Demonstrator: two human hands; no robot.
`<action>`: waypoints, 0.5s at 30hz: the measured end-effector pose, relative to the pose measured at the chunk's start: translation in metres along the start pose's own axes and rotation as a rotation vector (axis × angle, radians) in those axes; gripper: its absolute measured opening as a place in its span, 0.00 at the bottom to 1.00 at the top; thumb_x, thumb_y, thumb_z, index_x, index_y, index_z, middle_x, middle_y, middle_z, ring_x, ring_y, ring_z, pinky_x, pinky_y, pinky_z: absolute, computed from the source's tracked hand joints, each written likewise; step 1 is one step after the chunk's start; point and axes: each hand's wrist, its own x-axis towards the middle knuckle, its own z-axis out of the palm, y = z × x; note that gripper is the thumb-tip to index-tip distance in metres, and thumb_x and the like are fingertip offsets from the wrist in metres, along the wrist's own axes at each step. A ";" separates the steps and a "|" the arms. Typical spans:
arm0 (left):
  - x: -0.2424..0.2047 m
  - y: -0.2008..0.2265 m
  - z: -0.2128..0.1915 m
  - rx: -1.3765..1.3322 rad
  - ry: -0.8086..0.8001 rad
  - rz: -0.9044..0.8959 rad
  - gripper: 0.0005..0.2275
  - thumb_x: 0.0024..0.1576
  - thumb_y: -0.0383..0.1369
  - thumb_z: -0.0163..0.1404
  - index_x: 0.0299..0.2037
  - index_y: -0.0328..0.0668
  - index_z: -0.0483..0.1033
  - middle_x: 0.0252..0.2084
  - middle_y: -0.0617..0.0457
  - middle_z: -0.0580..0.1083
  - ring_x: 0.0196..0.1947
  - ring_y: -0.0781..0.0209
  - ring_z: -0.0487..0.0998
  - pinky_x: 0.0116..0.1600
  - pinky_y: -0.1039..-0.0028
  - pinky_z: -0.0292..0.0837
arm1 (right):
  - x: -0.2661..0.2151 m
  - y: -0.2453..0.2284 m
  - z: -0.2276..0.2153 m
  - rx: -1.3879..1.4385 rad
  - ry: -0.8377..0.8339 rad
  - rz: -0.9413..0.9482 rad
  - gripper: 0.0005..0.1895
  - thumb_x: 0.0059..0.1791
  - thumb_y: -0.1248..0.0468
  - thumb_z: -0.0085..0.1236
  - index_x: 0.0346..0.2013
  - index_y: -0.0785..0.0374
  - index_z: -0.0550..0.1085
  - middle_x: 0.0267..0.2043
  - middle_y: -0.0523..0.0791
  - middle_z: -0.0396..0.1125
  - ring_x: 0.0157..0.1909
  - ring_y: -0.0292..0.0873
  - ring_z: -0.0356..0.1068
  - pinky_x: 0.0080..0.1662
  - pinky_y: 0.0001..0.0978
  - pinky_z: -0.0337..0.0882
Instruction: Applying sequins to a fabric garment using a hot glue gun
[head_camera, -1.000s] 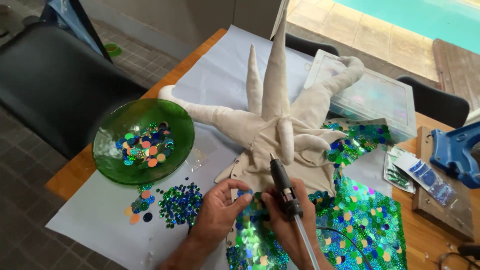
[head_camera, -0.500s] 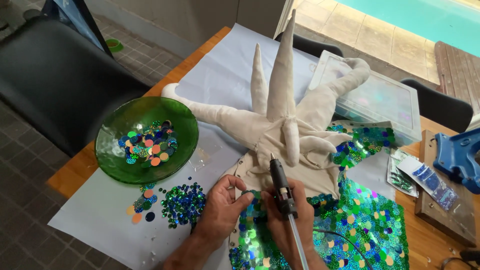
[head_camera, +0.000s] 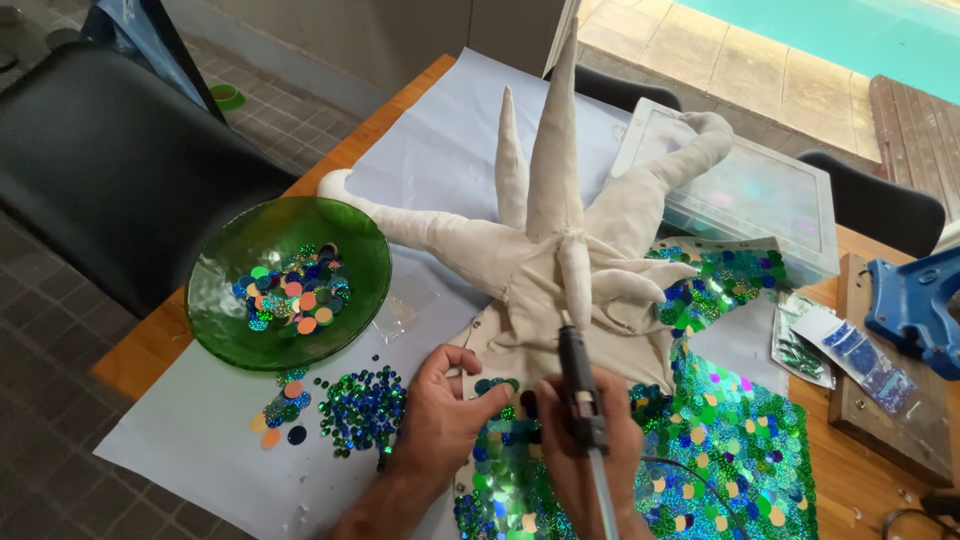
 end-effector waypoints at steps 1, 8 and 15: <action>-0.006 0.010 0.000 0.060 0.015 -0.036 0.15 0.51 0.26 0.67 0.40 0.47 0.71 0.18 0.60 0.58 0.16 0.68 0.53 0.22 0.73 0.47 | -0.001 -0.002 -0.006 -0.055 0.033 -0.010 0.17 0.42 0.51 0.67 0.41 0.50 0.73 0.29 0.42 0.79 0.22 0.39 0.77 0.27 0.32 0.76; -0.030 0.059 0.005 0.033 0.032 -0.205 0.23 0.50 0.20 0.62 0.56 0.45 0.70 0.34 0.42 0.85 0.29 0.57 0.82 0.32 0.69 0.82 | -0.018 -0.030 -0.036 -0.162 0.175 0.189 0.15 0.41 0.51 0.70 0.38 0.50 0.80 0.38 0.41 0.78 0.41 0.40 0.77 0.48 0.34 0.71; -0.015 0.039 -0.012 -0.025 -0.125 -0.123 0.24 0.59 0.26 0.50 0.68 0.47 0.65 0.42 0.35 0.85 0.31 0.57 0.79 0.37 0.73 0.73 | -0.011 0.034 -0.080 0.005 0.047 0.172 0.12 0.40 0.70 0.73 0.26 0.65 0.74 0.18 0.49 0.69 0.17 0.44 0.66 0.26 0.32 0.66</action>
